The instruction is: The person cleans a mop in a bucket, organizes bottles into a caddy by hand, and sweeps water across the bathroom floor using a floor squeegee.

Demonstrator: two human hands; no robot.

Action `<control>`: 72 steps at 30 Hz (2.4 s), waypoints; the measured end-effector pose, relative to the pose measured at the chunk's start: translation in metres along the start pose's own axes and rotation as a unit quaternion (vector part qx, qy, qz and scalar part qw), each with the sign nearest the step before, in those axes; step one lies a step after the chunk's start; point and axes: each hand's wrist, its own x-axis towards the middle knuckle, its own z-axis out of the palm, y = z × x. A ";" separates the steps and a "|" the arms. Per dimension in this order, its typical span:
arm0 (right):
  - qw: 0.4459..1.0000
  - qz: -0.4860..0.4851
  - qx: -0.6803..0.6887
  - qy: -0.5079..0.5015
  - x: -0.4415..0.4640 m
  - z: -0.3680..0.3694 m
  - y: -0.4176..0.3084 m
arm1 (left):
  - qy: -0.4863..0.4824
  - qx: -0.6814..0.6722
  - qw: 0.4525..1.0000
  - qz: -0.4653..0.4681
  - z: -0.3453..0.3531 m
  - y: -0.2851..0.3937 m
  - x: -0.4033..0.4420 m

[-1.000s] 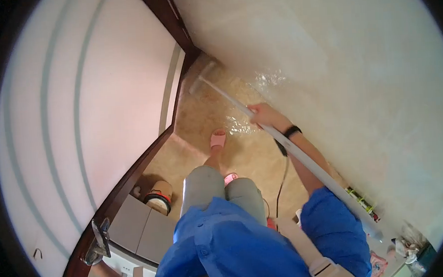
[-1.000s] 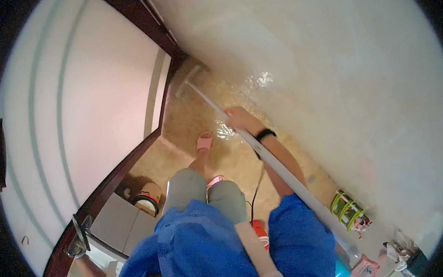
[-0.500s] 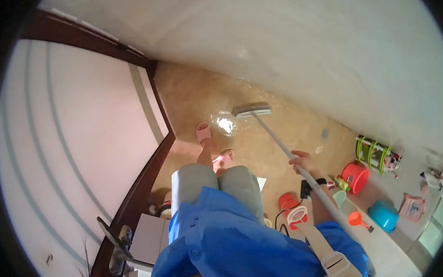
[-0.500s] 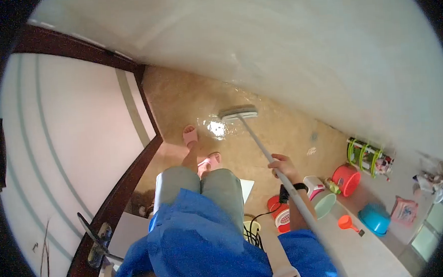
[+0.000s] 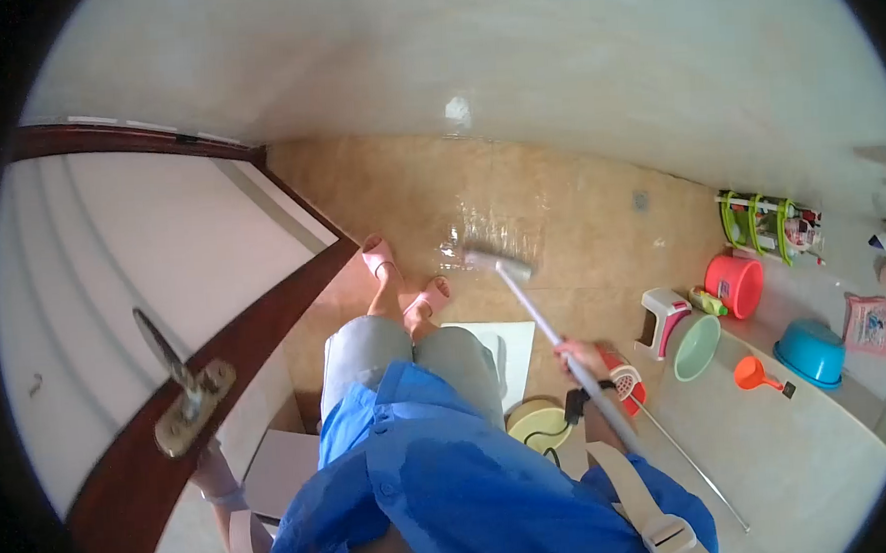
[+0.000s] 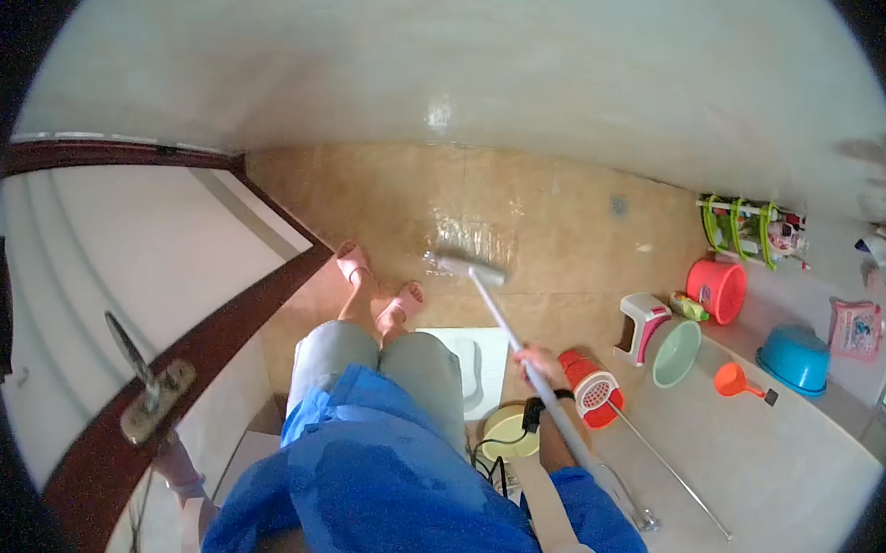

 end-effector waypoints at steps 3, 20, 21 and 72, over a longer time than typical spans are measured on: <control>0.997 -0.014 0.055 0.046 -0.058 0.026 0.071 | 0.037 -0.203 0.977 0.047 -0.040 0.128 -0.006; 0.907 -0.300 -0.248 -0.158 -0.042 0.119 -0.258 | 0.144 -0.054 0.971 0.182 -0.055 0.233 0.006; 0.892 -0.321 -0.262 -0.179 -0.025 0.134 -0.285 | 0.138 -0.050 0.975 0.168 -0.058 0.234 0.008; 0.972 -0.089 0.211 0.056 -0.098 -0.251 0.186 | 0.093 0.252 0.947 0.175 -0.031 0.360 0.113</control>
